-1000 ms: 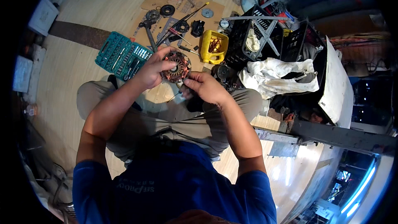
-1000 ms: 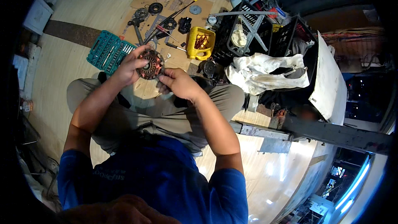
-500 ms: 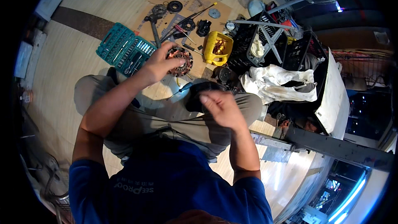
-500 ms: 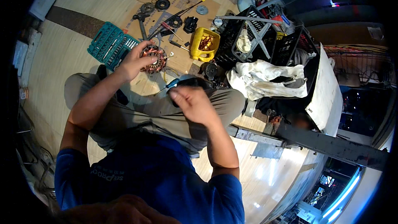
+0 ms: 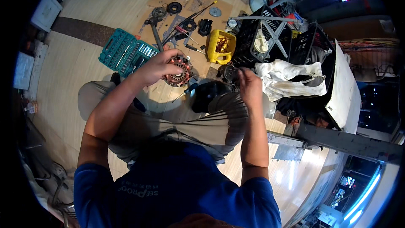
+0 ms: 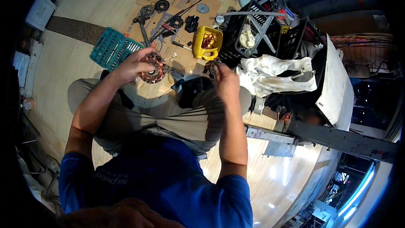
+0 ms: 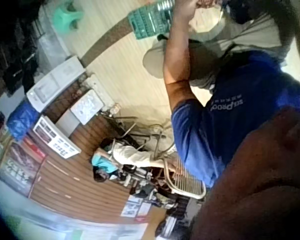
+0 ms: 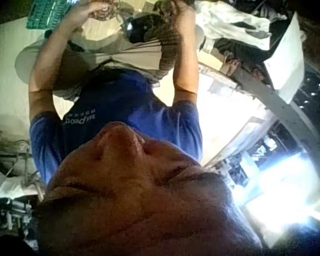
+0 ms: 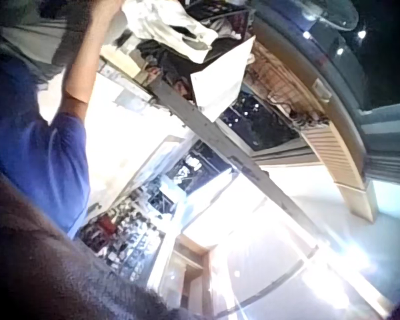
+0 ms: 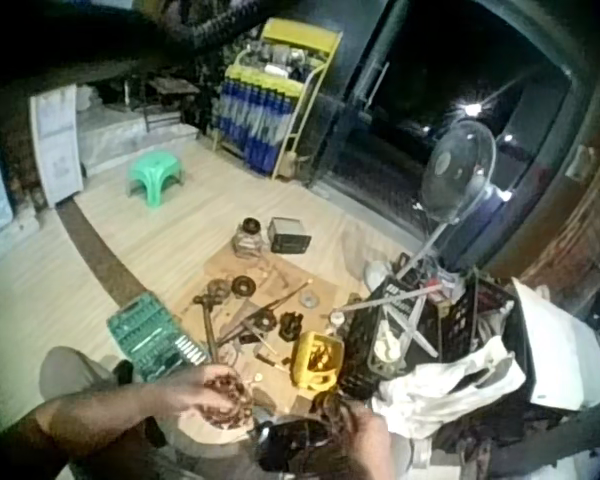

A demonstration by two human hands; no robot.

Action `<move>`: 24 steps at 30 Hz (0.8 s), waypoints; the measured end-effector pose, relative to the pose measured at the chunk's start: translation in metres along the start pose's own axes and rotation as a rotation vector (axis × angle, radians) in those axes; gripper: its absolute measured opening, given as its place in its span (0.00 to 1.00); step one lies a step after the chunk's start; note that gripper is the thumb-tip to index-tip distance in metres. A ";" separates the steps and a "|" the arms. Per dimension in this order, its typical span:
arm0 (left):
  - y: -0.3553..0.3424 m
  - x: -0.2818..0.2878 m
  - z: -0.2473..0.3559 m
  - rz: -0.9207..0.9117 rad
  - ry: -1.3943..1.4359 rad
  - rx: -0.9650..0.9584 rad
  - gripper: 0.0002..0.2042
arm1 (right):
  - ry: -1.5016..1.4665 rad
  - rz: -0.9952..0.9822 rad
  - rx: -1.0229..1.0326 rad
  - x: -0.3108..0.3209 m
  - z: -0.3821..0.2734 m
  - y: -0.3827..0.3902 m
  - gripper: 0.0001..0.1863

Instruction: The person works on the internal components of a fan motor by hand, handling wires, a stator, and various small metal parts on the floor.

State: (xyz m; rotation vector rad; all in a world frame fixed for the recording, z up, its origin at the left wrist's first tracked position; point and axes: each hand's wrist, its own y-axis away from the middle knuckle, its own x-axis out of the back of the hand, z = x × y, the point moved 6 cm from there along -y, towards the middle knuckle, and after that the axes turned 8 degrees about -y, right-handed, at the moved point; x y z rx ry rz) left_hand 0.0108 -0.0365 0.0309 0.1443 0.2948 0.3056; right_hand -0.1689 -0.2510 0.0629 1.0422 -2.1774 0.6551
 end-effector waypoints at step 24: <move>-0.011 0.030 -0.022 0.301 0.639 -0.098 0.10 | 0.468 -0.305 -0.410 0.126 0.127 0.250 0.11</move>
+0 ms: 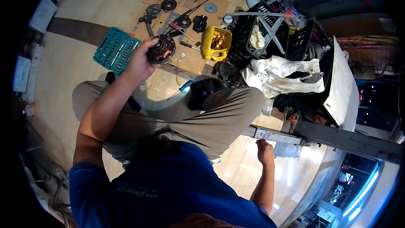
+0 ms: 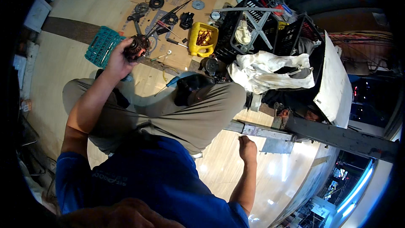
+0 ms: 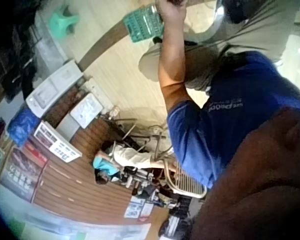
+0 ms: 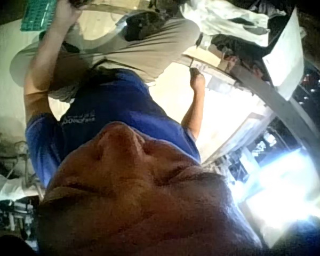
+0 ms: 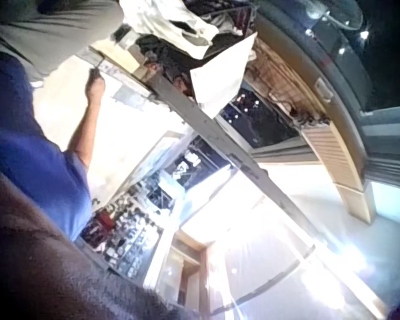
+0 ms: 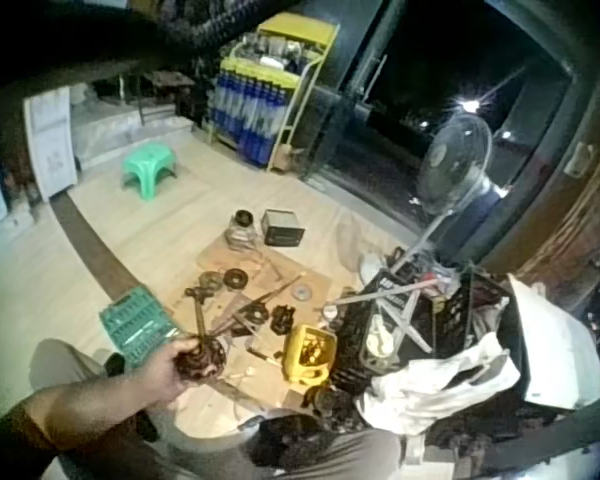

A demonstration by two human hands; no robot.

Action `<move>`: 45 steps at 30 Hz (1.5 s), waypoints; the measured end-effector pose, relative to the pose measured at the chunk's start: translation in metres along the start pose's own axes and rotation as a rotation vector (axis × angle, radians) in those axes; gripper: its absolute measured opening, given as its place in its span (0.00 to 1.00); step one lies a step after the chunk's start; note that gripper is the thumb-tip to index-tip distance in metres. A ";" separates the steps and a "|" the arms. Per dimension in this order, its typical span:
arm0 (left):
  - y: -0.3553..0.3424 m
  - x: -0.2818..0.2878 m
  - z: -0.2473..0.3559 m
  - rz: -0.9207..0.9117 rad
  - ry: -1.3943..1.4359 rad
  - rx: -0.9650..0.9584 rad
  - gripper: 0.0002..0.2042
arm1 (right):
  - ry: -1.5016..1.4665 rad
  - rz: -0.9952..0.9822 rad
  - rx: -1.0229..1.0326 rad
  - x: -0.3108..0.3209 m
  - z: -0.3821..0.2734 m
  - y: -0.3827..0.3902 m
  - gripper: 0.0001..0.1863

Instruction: The person works on the internal components of a fan motor by hand, handling wires, a stator, and various small metal parts on the floor.

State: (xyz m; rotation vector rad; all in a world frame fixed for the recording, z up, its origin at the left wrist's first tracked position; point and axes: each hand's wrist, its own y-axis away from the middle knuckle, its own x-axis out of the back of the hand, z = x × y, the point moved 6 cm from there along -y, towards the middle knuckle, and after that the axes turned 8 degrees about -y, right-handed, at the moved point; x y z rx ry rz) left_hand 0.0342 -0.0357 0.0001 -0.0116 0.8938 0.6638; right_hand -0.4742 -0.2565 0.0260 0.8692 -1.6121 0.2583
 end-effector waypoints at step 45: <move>0.027 -0.030 -0.028 -0.385 -0.561 0.154 0.21 | -1.354 -0.620 0.079 -0.035 -0.284 -0.158 0.08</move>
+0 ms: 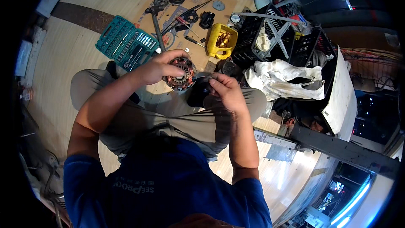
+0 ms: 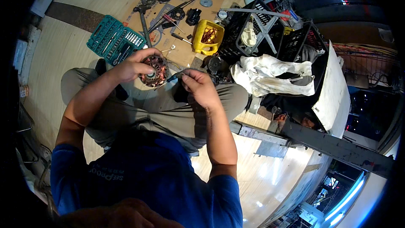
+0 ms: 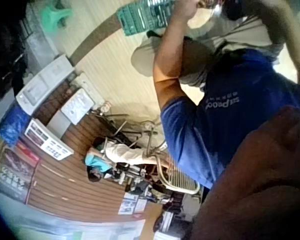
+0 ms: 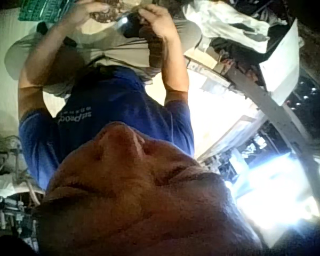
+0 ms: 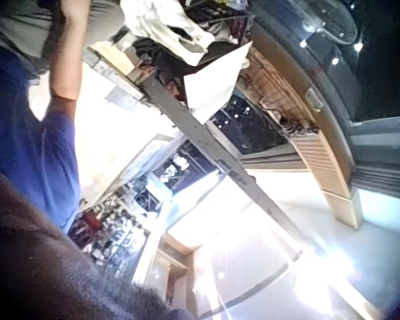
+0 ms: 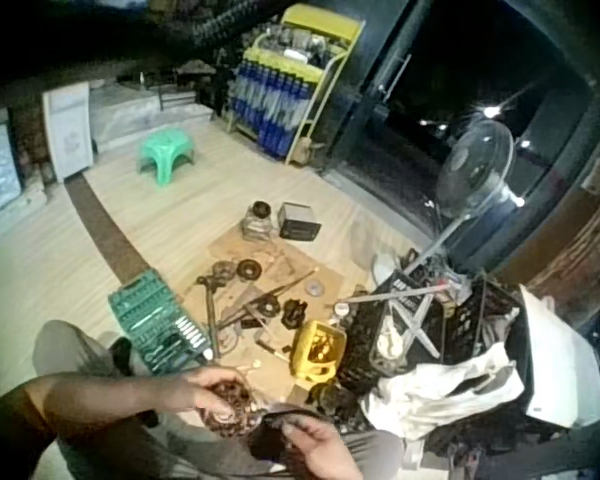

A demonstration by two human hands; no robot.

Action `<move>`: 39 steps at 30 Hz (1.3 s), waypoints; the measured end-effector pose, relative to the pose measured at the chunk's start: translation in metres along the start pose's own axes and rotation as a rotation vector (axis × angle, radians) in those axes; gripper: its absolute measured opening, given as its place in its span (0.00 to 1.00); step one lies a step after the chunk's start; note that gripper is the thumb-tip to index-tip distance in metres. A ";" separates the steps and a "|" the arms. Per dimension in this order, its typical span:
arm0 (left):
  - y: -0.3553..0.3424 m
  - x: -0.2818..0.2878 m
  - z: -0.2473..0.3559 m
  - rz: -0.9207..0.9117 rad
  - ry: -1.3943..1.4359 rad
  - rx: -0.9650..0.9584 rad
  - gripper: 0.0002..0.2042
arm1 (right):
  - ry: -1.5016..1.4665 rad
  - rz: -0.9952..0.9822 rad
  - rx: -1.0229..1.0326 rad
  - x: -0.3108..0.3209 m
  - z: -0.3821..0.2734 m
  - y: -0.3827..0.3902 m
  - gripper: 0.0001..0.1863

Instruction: The person works on the internal components of a fan motor by hand, handling wires, a stator, and various small metal parts on the floor.

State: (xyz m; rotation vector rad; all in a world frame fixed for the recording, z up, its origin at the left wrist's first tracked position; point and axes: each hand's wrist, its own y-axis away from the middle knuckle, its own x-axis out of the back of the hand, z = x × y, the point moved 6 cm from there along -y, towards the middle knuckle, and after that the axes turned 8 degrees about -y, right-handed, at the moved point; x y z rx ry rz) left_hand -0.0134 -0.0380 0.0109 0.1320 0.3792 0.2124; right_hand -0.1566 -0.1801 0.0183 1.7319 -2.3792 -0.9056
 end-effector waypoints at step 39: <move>-0.008 0.046 0.003 0.619 0.483 -0.105 0.10 | 1.091 0.334 0.209 0.067 0.038 0.159 0.09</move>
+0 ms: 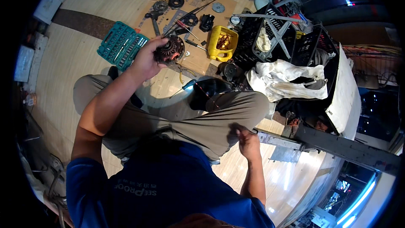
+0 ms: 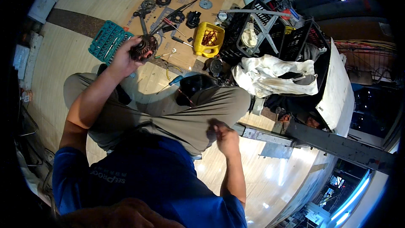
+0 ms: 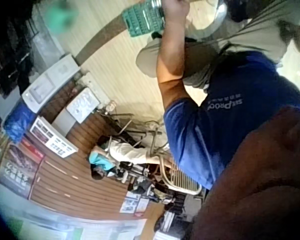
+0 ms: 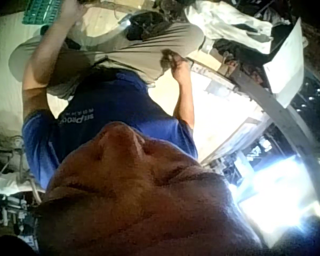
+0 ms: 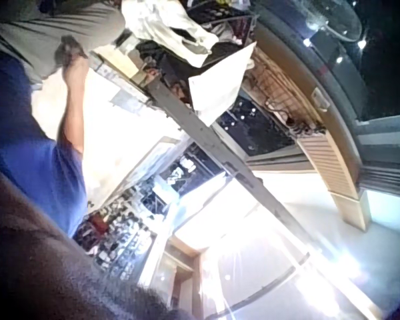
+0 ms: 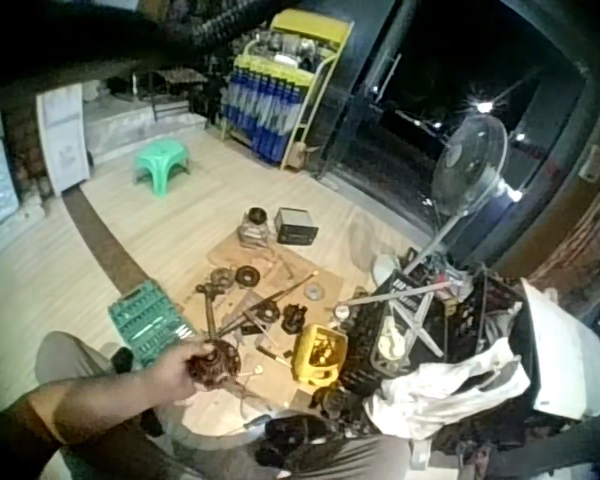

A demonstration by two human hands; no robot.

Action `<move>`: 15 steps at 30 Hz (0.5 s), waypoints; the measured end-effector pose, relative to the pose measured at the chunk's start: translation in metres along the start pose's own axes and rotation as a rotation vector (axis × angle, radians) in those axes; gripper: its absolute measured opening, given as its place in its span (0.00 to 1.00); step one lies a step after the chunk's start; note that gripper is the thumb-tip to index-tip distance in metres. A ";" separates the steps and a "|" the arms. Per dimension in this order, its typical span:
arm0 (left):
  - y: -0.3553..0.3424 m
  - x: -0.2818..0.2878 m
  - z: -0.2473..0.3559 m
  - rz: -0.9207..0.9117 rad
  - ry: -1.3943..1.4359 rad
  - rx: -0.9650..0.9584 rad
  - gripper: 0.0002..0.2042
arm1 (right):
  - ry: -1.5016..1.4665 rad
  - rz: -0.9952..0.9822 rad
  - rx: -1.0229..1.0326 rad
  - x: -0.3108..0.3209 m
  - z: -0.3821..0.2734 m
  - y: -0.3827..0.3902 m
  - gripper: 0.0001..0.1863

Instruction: The person works on the internal components of a fan motor by hand, handling wires, a stator, and various small metal parts on the floor.

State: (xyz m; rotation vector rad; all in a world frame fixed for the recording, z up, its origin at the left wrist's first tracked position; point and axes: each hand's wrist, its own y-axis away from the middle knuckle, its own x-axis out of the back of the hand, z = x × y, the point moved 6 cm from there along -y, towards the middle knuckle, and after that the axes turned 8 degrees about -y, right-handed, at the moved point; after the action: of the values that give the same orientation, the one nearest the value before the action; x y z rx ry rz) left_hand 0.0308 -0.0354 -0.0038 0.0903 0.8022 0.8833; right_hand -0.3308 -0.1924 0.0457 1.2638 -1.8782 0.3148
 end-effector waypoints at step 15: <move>-0.006 -0.011 -0.019 -0.237 -0.404 -0.096 0.19 | -0.110 0.412 -0.146 0.036 0.037 0.059 0.10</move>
State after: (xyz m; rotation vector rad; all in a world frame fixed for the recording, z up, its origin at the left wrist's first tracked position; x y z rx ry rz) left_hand 0.0186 -0.0519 -0.0134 0.0837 0.3829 0.6481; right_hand -0.4053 -0.2109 0.0633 0.8053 -2.2097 0.3206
